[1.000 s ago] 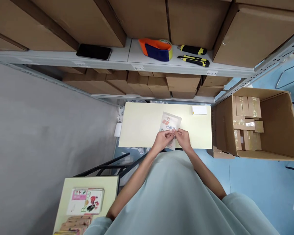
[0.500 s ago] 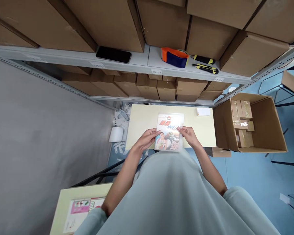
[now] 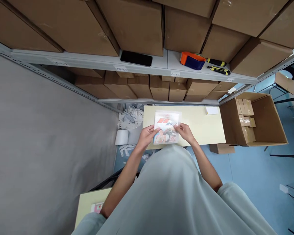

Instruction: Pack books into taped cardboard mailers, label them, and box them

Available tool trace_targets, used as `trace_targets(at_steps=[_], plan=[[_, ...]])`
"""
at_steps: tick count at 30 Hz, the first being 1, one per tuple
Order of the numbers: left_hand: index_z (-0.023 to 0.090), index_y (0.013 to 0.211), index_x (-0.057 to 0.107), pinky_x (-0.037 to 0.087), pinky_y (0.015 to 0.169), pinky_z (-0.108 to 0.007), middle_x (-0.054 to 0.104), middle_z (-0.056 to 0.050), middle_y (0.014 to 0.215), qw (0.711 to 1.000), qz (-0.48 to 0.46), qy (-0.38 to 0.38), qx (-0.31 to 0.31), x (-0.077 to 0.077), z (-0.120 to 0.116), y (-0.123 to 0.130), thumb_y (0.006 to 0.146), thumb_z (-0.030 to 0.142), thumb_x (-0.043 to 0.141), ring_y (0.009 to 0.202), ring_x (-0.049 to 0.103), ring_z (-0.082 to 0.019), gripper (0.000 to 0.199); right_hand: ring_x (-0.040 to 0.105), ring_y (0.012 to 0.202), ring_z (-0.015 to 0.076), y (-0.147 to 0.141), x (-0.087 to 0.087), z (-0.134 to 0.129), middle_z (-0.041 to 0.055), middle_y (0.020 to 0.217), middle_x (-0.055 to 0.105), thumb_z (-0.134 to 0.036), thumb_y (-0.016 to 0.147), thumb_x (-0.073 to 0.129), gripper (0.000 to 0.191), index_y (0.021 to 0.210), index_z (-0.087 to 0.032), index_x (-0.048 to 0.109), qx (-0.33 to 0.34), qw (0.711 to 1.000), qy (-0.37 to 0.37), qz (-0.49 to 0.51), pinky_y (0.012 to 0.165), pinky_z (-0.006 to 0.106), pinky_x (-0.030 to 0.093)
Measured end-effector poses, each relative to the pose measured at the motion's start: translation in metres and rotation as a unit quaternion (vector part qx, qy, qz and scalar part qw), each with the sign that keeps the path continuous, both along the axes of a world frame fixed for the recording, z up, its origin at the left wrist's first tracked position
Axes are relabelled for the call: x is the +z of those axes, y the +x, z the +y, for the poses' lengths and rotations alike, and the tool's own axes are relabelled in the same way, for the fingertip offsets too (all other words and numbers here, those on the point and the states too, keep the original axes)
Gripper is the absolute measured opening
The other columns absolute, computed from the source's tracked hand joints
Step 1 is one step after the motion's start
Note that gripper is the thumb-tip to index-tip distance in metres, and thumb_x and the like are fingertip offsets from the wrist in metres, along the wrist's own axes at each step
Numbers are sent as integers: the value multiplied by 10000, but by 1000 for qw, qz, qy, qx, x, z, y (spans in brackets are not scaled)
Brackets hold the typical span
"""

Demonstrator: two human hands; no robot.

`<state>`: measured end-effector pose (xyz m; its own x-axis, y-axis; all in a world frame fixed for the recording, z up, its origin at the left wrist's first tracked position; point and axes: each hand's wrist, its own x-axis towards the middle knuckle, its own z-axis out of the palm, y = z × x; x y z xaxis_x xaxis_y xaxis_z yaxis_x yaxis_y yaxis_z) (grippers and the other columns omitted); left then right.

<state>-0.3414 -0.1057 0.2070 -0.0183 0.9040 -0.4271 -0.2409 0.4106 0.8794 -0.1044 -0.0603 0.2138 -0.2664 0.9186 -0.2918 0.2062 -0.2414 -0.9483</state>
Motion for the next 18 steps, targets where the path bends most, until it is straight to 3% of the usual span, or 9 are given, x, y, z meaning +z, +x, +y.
trace_targets(at_steps=[5,9,14,18], plan=[[176,1020,837,574,1116,-513,841,-136,1134,983,120,137,-9,-3,3,-35,760,633,885,1206,751,-354,528,779,1121,345,-19,9,-10,63,1081,850,-600,893,754,415,984,-206,848,-25,995,91,-34,1017,444,614],[250,992,864,447,1266,-550,807,-99,1286,946,197,254,-27,6,5,-53,912,532,765,1431,624,-317,309,706,1351,292,-24,25,-20,25,1318,805,-495,1010,692,276,1085,-303,875,-17,974,227,-19,1229,472,518],[273,994,862,470,1246,-544,820,-75,1254,922,235,305,-27,21,0,-63,974,485,702,1404,641,-303,267,716,1339,271,-28,40,-26,25,1307,810,-460,1053,659,259,1111,-326,873,1,958,288,-11,1222,462,531],[212,1066,834,599,1050,-427,829,-102,1125,938,242,247,-10,26,-4,-63,929,531,751,1161,747,-295,357,799,1065,270,-31,43,-21,46,1069,851,-498,979,747,295,1109,-256,855,-49,978,204,-23,1004,395,633]])
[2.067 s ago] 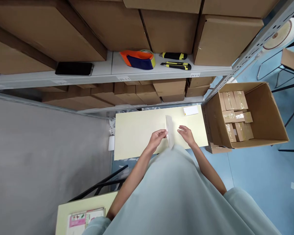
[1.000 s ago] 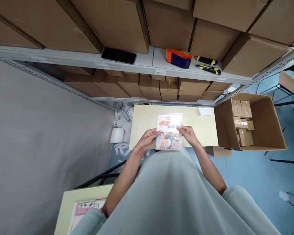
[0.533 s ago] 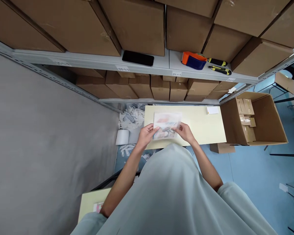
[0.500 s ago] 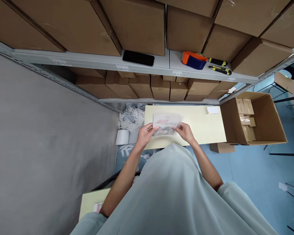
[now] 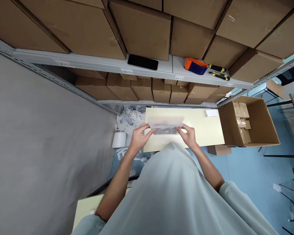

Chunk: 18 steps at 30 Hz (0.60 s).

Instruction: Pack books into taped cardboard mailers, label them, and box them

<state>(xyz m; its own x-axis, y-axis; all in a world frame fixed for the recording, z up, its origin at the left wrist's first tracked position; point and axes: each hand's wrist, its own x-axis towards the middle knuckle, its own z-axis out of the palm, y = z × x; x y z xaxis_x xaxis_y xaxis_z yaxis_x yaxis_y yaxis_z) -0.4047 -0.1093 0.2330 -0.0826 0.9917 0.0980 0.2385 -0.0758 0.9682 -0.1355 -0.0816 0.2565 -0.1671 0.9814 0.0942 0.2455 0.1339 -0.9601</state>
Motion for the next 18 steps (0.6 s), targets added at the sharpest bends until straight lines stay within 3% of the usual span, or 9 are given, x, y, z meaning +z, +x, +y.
trace_targets(at_steps=[2,5,7,10,12,15,18], plan=[[185,1229,780,620,927,-365,818,-87,1027,998,-22,-48,18,-1,0,3,905,548,772,1010,765,-253,487,770,845,216,0,-1,6,8,842,800,-512,939,783,443,1281,-230,787,-27,998,-59,21,825,327,634],[184,1431,668,598,864,-314,781,-34,886,996,-49,-75,22,-6,4,9,882,557,789,886,740,-199,674,616,604,138,4,-4,15,-87,633,628,-516,928,787,717,1554,-237,576,-17,993,-109,42,629,242,532],[181,1383,704,585,849,-305,762,-26,834,996,-50,-77,21,-8,7,14,871,574,793,848,724,-194,652,594,603,131,10,-6,21,-71,654,638,-542,931,770,611,1450,-237,666,6,993,-118,26,612,236,501],[166,1182,791,576,794,-306,778,-58,841,994,-48,-91,26,-10,13,22,878,647,756,833,725,-215,569,725,845,197,20,-11,28,47,920,804,-627,886,781,464,1098,-216,818,23,990,-137,20,753,283,571],[158,1065,802,571,740,-307,804,-88,893,993,-53,-101,33,-11,19,29,908,712,686,812,732,-225,587,767,981,250,27,-15,31,94,1050,838,-690,860,783,516,1018,-200,826,24,982,-183,38,851,328,602],[158,922,759,569,693,-326,821,-116,878,990,-73,-119,26,-16,28,42,975,770,537,654,703,-201,653,812,945,277,36,-19,33,151,1032,851,-787,926,651,642,949,-162,796,30,953,-292,75,859,372,643],[165,857,717,569,669,-348,827,-131,847,985,-80,-154,18,-26,37,54,982,787,514,518,644,-181,667,835,922,291,41,-23,35,228,1062,842,-828,994,498,711,841,-165,704,16,927,-360,103,833,381,676]])
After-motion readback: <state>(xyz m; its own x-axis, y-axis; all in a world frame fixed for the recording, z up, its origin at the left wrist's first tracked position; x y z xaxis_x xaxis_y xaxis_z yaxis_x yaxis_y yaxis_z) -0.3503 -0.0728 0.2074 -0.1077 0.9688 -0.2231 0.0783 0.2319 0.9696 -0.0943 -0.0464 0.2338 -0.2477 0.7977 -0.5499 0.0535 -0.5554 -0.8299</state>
